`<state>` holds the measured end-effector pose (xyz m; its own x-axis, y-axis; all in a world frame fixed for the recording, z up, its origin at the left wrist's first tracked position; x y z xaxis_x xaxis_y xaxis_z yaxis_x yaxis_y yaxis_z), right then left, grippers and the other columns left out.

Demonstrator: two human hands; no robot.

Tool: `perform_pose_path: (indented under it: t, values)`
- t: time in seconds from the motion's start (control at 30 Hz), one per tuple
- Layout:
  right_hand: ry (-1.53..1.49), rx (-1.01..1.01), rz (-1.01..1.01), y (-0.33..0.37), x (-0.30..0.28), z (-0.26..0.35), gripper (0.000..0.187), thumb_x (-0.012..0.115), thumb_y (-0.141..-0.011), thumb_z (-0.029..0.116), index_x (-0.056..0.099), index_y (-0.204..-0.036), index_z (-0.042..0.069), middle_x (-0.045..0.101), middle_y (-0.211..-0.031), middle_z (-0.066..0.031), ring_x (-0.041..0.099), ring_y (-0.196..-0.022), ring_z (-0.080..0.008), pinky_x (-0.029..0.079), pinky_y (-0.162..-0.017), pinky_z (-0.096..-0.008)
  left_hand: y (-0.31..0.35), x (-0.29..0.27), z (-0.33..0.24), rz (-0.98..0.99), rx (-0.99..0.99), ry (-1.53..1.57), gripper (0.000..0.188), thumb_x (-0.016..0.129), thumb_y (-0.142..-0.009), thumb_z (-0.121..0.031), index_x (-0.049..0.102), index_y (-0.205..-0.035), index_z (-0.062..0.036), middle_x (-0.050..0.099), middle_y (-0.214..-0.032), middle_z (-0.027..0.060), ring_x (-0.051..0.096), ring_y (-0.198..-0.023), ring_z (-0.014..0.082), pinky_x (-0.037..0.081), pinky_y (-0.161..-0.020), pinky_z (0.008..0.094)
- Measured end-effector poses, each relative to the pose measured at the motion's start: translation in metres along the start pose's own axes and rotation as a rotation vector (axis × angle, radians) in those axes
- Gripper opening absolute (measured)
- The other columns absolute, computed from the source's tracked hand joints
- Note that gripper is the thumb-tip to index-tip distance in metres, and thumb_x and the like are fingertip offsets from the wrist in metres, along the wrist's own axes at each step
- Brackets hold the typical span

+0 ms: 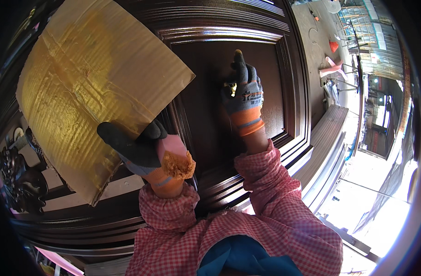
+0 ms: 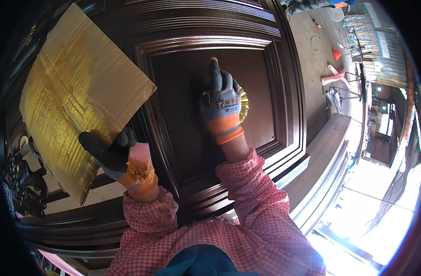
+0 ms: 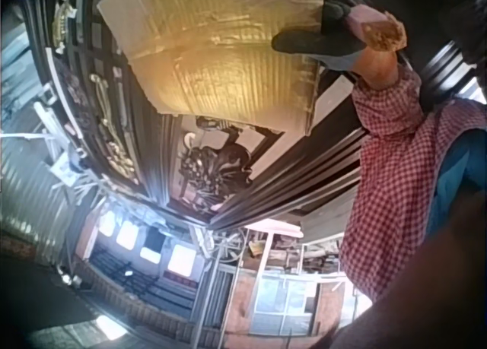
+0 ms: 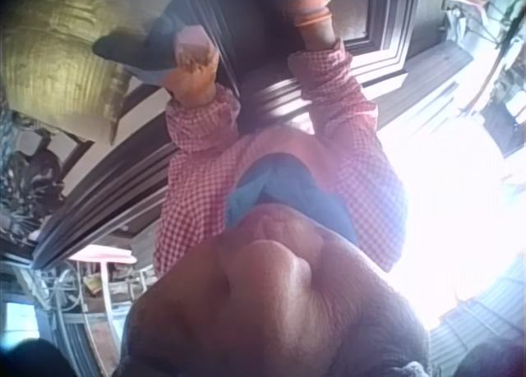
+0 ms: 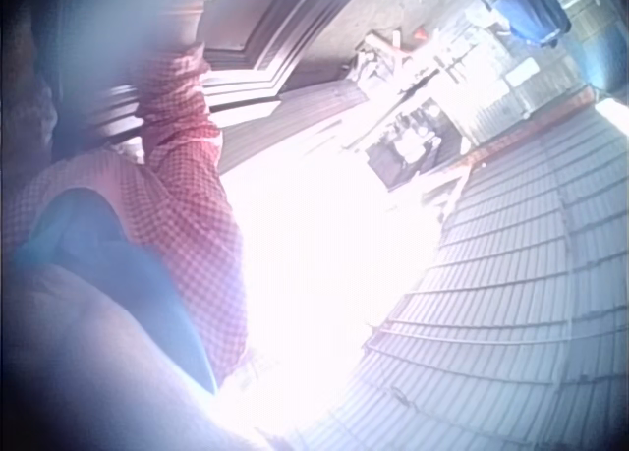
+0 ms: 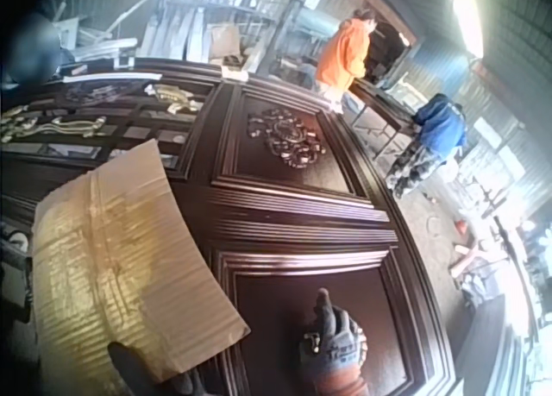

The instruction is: The person rubs a gold-leafed cardboard sheet against a decorative brass rosette on a dark wooden door. They then apply white tape to the door's upper grille and decorative elements.

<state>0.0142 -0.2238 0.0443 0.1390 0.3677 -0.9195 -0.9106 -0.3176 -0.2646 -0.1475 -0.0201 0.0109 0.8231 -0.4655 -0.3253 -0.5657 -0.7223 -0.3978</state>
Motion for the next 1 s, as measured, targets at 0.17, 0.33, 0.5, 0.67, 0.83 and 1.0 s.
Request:
perform_pose_path:
  t: [0.17, 0.33, 0.5, 0.67, 0.83, 1.0]
  values:
    - [-0.106, 0.055, -0.075, 0.004, -0.012, -0.008, 0.085, 0.069, -0.072, 0.002, 0.037, -0.15, 0.01, 0.06, -0.114, -0.0134, 0.063, -0.095, -0.0289, 0.05, -0.086, -0.0397, -0.003, 0.0, -0.012, -0.01, 0.048, -0.078, 0.051, 0.05, -0.103, -0.021, 0.033, -0.148, -0.0049, 0.051, -0.13, 0.0146, 0.059, -0.105, 0.0209, 0.05, -0.09, 0.0264]
    - [-0.471, 0.239, -0.33, 0.026, -0.106, -0.079, 0.062, 0.073, -0.076, -0.006, 0.053, -0.135, 0.004, 0.066, -0.1, -0.0053, 0.067, -0.084, -0.0146, 0.054, -0.082, -0.0283, -0.007, -0.005, -0.02, -0.032, 0.088, -0.154, 0.049, 0.051, -0.103, -0.025, 0.037, -0.144, -0.0031, 0.055, -0.123, 0.0135, 0.061, -0.096, 0.0189, 0.052, -0.082, 0.0248]
    - [1.038, 0.407, -0.148, 0.113, -0.273, -0.276, 0.087, 0.071, -0.081, 0.022, 0.027, -0.156, 0.023, 0.041, -0.152, -0.0141, 0.045, -0.137, -0.0332, 0.037, -0.11, -0.0454, -0.012, -0.004, -0.029, -0.057, 0.151, -0.2, 0.048, 0.053, -0.103, -0.028, 0.041, -0.141, -0.0014, 0.059, -0.115, 0.0124, 0.063, -0.087, 0.0169, 0.055, -0.075, 0.0233]
    - [0.424, 0.689, -0.332, 0.149, -0.34, -0.271, 0.048, 0.069, -0.086, 0.02, 0.062, -0.133, 0.019, 0.068, -0.123, -0.01, 0.063, -0.116, -0.0231, 0.044, -0.102, -0.0419, -0.01, 0.0, 0.012, -0.176, -0.176, 0.326, 0.046, 0.056, -0.101, -0.032, 0.049, -0.133, 0.0011, 0.063, -0.105, 0.0102, 0.064, -0.076, 0.0136, 0.054, -0.064, 0.0217]
    - [0.11, 0.036, -0.28, 0.128, -0.215, -0.078, 0.053, 0.075, -0.069, 0.002, 0.064, -0.12, 0.004, 0.066, -0.115, -0.0154, 0.062, -0.11, -0.0339, 0.046, -0.099, -0.0431, -0.017, 0.002, -0.024, -0.199, -0.539, 0.401, 0.048, 0.056, -0.102, -0.028, 0.044, -0.14, -0.0019, 0.062, -0.111, 0.0106, 0.064, -0.081, 0.014, 0.054, -0.067, 0.0233]
    - [-0.918, 0.208, -0.104, 0.119, -0.123, 0.044, 0.057, 0.086, -0.067, 0.013, 0.064, -0.119, 0.003, 0.065, -0.117, -0.0115, 0.062, -0.107, -0.0282, 0.046, -0.098, -0.0368, 0.005, 0.016, -0.083, 0.018, 0.072, -0.161, 0.051, 0.047, -0.106, -0.03, 0.037, -0.146, -0.0014, 0.052, -0.138, 0.0141, 0.052, -0.119, 0.019, 0.044, -0.103, 0.0312]
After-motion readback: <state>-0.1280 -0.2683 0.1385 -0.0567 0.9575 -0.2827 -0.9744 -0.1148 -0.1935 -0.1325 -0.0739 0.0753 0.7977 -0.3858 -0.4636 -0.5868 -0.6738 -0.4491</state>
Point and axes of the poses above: each hand's wrist, its own y-axis away from the middle knuckle, its own x-axis out of the palm, z = x × y, the point moved 7 cm from there along -y, towards the middle knuckle
